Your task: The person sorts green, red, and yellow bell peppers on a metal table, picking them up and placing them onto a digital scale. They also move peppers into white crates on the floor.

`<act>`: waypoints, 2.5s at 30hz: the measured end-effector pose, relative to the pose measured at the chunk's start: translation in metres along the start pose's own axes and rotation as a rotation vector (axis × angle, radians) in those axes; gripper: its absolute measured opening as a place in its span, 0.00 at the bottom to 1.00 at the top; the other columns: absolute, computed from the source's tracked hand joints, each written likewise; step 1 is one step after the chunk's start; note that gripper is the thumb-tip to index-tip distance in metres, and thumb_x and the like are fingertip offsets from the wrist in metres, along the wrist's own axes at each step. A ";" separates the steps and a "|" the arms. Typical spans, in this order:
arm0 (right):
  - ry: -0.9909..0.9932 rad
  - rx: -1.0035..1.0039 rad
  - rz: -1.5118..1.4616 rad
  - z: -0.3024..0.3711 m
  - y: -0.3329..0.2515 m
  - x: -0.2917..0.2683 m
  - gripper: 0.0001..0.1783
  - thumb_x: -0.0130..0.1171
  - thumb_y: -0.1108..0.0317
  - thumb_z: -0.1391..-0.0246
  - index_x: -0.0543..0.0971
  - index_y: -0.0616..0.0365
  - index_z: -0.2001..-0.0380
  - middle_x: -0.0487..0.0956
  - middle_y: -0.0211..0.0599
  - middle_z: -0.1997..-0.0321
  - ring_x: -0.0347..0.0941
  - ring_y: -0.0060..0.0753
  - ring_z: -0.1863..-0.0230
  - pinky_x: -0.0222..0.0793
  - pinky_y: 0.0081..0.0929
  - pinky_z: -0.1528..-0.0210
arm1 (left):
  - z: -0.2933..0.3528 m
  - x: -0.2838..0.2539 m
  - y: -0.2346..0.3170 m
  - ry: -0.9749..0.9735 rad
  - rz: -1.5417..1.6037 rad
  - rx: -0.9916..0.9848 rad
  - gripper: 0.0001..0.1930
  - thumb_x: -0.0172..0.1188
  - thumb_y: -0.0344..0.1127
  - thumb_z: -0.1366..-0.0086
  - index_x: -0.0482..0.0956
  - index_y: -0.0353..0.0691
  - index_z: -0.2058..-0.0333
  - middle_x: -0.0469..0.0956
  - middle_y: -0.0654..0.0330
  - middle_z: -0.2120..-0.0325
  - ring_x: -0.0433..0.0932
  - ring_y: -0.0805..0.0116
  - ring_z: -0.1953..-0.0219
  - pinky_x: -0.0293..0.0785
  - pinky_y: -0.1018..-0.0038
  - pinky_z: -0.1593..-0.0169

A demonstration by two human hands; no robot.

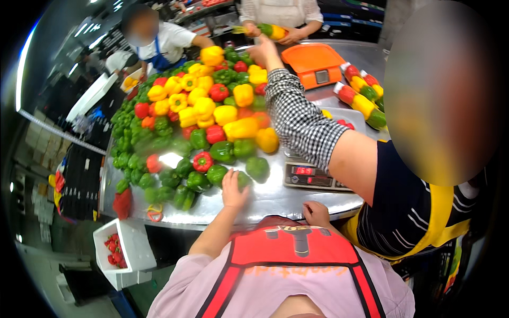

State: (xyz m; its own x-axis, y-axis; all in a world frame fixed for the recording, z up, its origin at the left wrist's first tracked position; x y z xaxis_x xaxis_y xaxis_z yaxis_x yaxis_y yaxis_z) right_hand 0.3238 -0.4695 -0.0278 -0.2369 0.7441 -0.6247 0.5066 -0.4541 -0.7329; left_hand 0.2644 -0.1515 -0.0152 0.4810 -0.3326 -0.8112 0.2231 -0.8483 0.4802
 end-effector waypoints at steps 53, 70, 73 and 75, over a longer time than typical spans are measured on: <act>0.623 0.624 0.708 -0.029 0.126 -0.217 0.51 0.72 0.57 0.64 0.57 0.49 0.36 0.52 0.53 0.31 0.53 0.57 0.33 0.54 0.44 0.34 | -0.005 0.001 0.002 0.029 0.039 0.104 0.32 0.64 0.35 0.51 0.67 0.35 0.45 0.63 0.45 0.42 0.61 0.42 0.41 0.57 0.54 0.39; 0.789 0.314 0.616 -0.064 0.204 -0.249 0.41 0.73 0.63 0.64 0.67 0.53 0.43 0.61 0.47 0.35 0.59 0.54 0.37 0.59 0.41 0.37 | -0.003 0.004 0.001 0.057 -0.008 0.086 0.34 0.66 0.34 0.53 0.66 0.37 0.45 0.63 0.47 0.42 0.62 0.44 0.41 0.58 0.54 0.39; 0.743 0.274 0.646 -0.066 0.210 -0.255 0.41 0.72 0.59 0.62 0.67 0.53 0.43 0.62 0.46 0.35 0.59 0.53 0.37 0.57 0.43 0.37 | -0.003 0.004 0.002 0.059 -0.012 0.076 0.34 0.65 0.34 0.53 0.66 0.37 0.45 0.63 0.47 0.42 0.62 0.44 0.42 0.58 0.54 0.39; 0.704 0.275 0.745 -0.066 0.202 -0.257 0.41 0.71 0.55 0.61 0.67 0.52 0.43 0.62 0.45 0.35 0.57 0.51 0.36 0.54 0.47 0.36 | -0.002 0.003 0.002 0.060 -0.009 0.080 0.34 0.65 0.34 0.53 0.66 0.37 0.45 0.63 0.47 0.42 0.62 0.44 0.42 0.58 0.54 0.39</act>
State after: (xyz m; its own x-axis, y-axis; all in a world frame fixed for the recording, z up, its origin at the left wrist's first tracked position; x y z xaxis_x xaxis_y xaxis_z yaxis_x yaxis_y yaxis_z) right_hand 0.5419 -0.7195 0.0024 0.6341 0.3084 -0.7091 0.1001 -0.9420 -0.3202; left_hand 0.2686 -0.1532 -0.0163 0.5296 -0.3017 -0.7928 0.1600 -0.8823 0.4426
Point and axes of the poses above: each hand's wrist, its own z-axis away from the middle knuckle, its own x-axis out of the palm, y = z × x, the point moved 5 cm from there along -z, towards the middle knuckle
